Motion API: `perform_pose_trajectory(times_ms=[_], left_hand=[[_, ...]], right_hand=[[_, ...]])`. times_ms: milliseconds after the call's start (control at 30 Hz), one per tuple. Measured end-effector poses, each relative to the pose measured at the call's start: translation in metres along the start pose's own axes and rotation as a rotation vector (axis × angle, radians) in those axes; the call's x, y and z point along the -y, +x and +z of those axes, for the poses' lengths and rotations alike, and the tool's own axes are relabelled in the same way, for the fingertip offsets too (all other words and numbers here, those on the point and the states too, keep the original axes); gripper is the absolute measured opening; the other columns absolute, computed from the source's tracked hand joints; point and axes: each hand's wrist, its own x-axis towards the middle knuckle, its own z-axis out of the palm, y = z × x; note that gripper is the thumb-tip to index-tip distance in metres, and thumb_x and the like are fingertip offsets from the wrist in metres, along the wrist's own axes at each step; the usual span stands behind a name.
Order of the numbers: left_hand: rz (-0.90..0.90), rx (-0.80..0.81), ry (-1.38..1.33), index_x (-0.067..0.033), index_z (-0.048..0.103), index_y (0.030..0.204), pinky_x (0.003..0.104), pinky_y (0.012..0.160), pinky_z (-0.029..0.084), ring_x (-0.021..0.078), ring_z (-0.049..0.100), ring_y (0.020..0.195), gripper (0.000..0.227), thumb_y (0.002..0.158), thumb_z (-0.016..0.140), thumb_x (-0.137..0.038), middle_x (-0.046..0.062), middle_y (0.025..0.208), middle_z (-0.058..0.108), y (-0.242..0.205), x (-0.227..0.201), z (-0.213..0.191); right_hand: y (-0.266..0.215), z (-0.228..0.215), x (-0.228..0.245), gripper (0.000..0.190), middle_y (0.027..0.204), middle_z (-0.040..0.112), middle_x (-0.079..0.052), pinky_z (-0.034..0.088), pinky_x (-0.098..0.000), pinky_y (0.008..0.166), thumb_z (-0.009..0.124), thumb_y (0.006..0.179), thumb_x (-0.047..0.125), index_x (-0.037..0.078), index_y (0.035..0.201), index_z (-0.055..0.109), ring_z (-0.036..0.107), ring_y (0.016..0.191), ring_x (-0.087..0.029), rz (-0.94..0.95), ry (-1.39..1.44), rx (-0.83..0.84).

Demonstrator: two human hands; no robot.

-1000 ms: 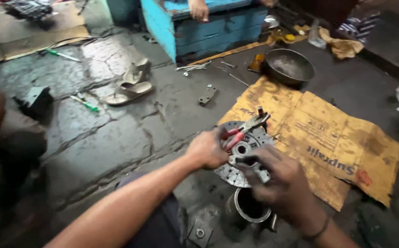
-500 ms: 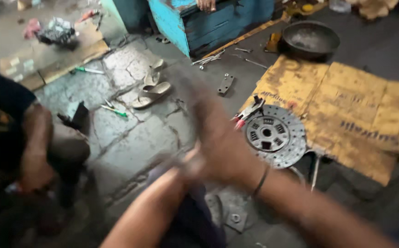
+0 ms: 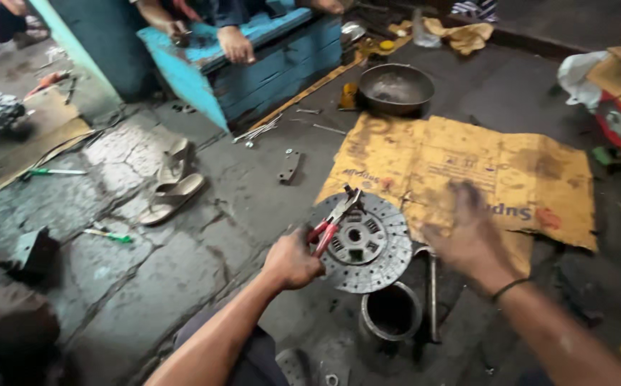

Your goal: The person uses a hammer and pliers to adjust and repair a clutch plate on the floor of a workshop, eventually assembling and holding up the components.

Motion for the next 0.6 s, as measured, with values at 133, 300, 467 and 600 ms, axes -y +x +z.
perform_pose_trajectory(times_ms=[133,300,467,600], left_hand=[[-0.078,0.101,0.025,-0.0112,0.061,0.126,0.048,0.090,0.055,0.0405,0.069,0.104,0.063,0.065,0.072,-0.021,0.022,0.105,0.073,0.007,-0.026,0.017],[0.028,0.153,0.073,-0.0100,0.062,0.120,0.050,0.089,0.054,0.0417,0.068,0.105,0.054,0.067,0.067,-0.018,0.023,0.105,0.073,0.003,-0.046,0.034],[0.151,0.259,0.121,-0.0098,0.059,0.124,0.051,0.088,0.052,0.0429,0.067,0.105,0.055,0.070,0.067,-0.020,0.024,0.105,0.071,-0.001,-0.063,0.046],[0.289,0.321,0.034,-0.0032,0.059,0.119,0.049,0.088,0.053,0.0424,0.067,0.107,0.056,0.068,0.071,-0.020,0.024,0.108,0.071,0.000,-0.067,0.053]], right_hand=[[-0.014,0.006,0.003,0.106,0.156,0.030,-0.026,0.043,-0.0447,0.109,0.079,0.077,0.042,0.012,0.163,0.025,0.043,0.135,-0.043,0.070,-0.038,0.287],[-0.034,0.014,-0.005,0.086,0.148,0.040,-0.026,0.041,-0.0475,0.107,0.077,0.080,0.039,0.004,0.147,0.038,0.045,0.134,-0.046,-0.128,0.017,0.159],[-0.040,0.017,-0.027,0.067,0.138,0.055,-0.026,0.045,-0.0438,0.104,0.063,0.095,0.040,0.000,0.144,0.042,0.056,0.129,-0.041,-0.026,0.323,0.063],[-0.038,0.021,-0.054,0.048,0.120,0.070,-0.016,0.050,-0.0375,0.100,0.056,0.101,0.042,0.004,0.129,0.063,0.065,0.118,-0.031,0.287,0.385,0.136]])
